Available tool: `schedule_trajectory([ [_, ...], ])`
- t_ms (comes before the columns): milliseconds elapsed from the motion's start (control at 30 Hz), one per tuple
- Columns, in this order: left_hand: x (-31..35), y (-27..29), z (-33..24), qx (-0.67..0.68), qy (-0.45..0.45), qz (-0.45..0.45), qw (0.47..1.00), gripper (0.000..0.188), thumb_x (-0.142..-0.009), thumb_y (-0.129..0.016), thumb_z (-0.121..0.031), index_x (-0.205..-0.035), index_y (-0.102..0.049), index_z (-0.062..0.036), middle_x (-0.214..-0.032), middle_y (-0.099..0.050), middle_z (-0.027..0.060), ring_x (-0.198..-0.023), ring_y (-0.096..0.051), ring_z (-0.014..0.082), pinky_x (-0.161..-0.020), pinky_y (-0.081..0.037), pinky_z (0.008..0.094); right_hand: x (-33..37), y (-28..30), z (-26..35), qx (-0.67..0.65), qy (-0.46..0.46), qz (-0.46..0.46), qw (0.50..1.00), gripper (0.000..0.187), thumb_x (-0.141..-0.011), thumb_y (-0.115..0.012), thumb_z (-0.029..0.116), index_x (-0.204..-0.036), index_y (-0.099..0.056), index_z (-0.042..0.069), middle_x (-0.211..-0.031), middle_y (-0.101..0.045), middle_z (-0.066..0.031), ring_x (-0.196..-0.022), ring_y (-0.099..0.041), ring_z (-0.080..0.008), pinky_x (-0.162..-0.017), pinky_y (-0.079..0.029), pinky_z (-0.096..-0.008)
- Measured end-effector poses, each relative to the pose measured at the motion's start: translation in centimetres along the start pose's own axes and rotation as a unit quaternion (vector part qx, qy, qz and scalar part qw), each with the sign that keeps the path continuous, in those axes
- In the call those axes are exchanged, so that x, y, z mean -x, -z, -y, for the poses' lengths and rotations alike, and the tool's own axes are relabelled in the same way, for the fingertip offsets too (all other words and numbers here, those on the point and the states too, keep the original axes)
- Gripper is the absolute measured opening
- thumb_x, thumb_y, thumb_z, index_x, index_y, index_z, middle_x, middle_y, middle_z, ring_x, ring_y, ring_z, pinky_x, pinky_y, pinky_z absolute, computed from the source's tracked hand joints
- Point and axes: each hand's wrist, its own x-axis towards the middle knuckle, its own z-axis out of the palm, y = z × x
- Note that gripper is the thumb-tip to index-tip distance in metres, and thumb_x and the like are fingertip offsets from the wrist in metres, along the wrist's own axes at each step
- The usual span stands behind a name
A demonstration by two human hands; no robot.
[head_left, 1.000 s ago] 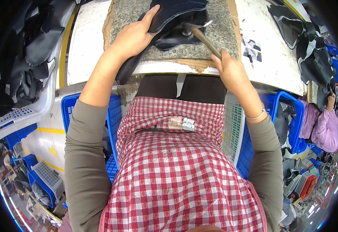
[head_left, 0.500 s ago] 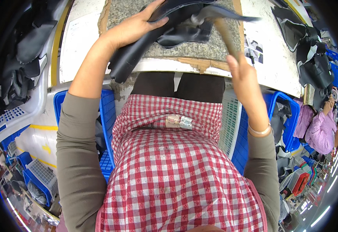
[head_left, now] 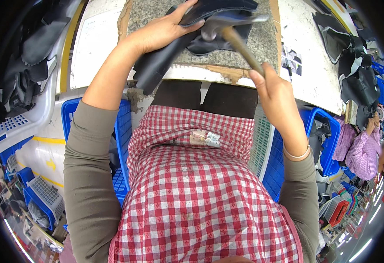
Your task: The person picks black shoe parts from a blue basket, trims edges with a knife, and uses a hammer-like tool to flatten or shape them on a work surface. The person repeats this process for several parts, placing finished pieces on the table.
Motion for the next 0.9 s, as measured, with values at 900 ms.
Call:
schedule_trajectory([
  [900, 20.2, -3.2, 4.5, 0.111, 0.288, 0.189, 0.932, 0.049, -0.099, -0.070, -0.035, -0.134, -0.065, -0.0009, -0.118, -0.073, 0.0125, -0.110, -0.069, 0.0200, -0.098, -0.054, 0.0374, -2.8, -5.2, 7.6, -0.198, 0.305, 0.302, 0.881, 0.028, -0.083, -0.082, 0.020, -0.107, -0.076, 0.008, -0.087, -0.074, -0.0147, -0.078, -0.073, -0.0295, -0.073, -0.056, -0.0364],
])
